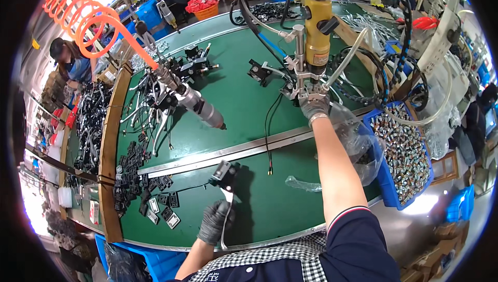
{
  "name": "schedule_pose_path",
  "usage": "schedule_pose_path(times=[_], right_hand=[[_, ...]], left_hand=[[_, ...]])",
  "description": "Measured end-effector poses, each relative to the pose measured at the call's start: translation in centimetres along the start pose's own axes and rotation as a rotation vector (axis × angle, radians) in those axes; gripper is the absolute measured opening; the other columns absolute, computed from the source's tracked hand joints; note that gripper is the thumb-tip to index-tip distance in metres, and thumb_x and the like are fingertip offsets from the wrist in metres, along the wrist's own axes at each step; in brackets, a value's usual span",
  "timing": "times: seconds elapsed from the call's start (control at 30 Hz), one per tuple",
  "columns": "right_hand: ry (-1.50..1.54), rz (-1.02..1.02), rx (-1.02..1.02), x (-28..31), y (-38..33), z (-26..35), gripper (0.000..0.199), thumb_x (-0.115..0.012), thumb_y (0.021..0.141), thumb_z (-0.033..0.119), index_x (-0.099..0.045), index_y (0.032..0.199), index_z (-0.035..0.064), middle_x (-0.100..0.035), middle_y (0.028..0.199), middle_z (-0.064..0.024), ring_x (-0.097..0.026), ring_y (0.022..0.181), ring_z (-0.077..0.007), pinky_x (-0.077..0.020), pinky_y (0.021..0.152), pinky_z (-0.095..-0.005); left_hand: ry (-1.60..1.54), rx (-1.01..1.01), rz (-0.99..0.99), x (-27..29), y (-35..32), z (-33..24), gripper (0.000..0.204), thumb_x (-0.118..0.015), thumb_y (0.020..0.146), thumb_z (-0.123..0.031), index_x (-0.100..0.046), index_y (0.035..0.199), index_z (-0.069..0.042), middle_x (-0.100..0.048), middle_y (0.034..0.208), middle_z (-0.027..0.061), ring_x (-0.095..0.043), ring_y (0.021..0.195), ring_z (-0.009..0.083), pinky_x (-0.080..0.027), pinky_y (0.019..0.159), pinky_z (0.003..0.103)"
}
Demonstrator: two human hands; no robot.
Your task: Assembling and testing mechanical lever or handle components on a factory assembly line using a pneumatic screwdriver and assembly jigs.
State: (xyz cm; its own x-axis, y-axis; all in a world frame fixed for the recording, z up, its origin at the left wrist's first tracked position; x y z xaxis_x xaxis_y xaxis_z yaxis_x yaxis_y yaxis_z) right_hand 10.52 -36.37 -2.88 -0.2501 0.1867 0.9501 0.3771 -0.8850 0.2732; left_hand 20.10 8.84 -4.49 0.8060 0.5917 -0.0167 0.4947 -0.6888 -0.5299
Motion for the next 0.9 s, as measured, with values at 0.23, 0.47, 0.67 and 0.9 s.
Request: schedule_pose_path(times=[0.23, 0.47, 0.67, 0.9], right_hand=[[-0.104, -0.058, 0.165, -2.1, -3.1, 2.9, 0.024, -0.052, 0.091, 0.019, -0.066, 0.108, 0.0118, -0.068, 0.105, -0.0115, -0.066, 0.093, -0.0302, -0.0530, 0.078, -0.0417], [0.313, 0.214, 0.296, -0.4, -10.7, 14.2, 0.014, -0.058, 0.088, 0.009, -0.062, 0.102, 0.0080, -0.063, 0.098, -0.0165, -0.065, 0.092, -0.0303, -0.0530, 0.080, -0.0407], [0.816, 0.372, 0.156, -0.3, -10.7, 14.8, 0.010, -0.063, 0.084, 0.013, -0.065, 0.091, 0.0056, -0.062, 0.097, -0.0201, -0.061, 0.094, -0.0338, -0.0499, 0.080, -0.0435], [0.664, -0.071, 0.028, -1.9, -0.5, 11.2, 0.039, -0.072, 0.078, 0.022, -0.063, 0.113, 0.0077, -0.058, 0.121, -0.0156, -0.056, 0.107, -0.0330, -0.0461, 0.094, -0.0431]], left_hand=[[0.054, -0.136, -0.080, 0.2, 2.6, 1.0, 0.031, -0.053, 0.100, -0.034, -0.059, 0.082, -0.009, -0.056, 0.064, -0.0020, -0.048, 0.052, 0.0064, -0.038, 0.048, 0.023], [0.118, -0.296, -0.152, -0.2, 2.3, -0.6, 0.020, -0.068, 0.090, -0.015, -0.060, 0.091, 0.002, -0.063, 0.077, 0.0040, -0.058, 0.071, 0.0127, -0.047, 0.064, 0.030], [0.206, -0.251, -0.149, 0.2, 2.7, 0.6, 0.022, -0.068, 0.090, -0.015, -0.062, 0.099, 0.004, -0.067, 0.085, 0.0076, -0.059, 0.076, 0.0133, -0.049, 0.070, 0.030], [0.112, -0.257, -0.143, -0.4, 2.6, 0.3, 0.022, -0.068, 0.090, -0.016, -0.061, 0.095, 0.004, -0.064, 0.081, 0.0058, -0.056, 0.073, 0.0124, -0.047, 0.066, 0.031]])
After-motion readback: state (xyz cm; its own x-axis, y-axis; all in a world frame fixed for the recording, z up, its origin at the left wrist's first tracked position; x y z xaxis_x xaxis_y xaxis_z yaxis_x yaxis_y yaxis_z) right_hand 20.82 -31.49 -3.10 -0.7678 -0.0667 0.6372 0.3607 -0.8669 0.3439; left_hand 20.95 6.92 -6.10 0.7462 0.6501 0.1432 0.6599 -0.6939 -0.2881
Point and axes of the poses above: each hand's wrist, its own y-axis towards the middle knuckle, its own x-axis out of the back of the hand, z = x × y, the point moved 8 cm from there along y, towards the middle knuckle
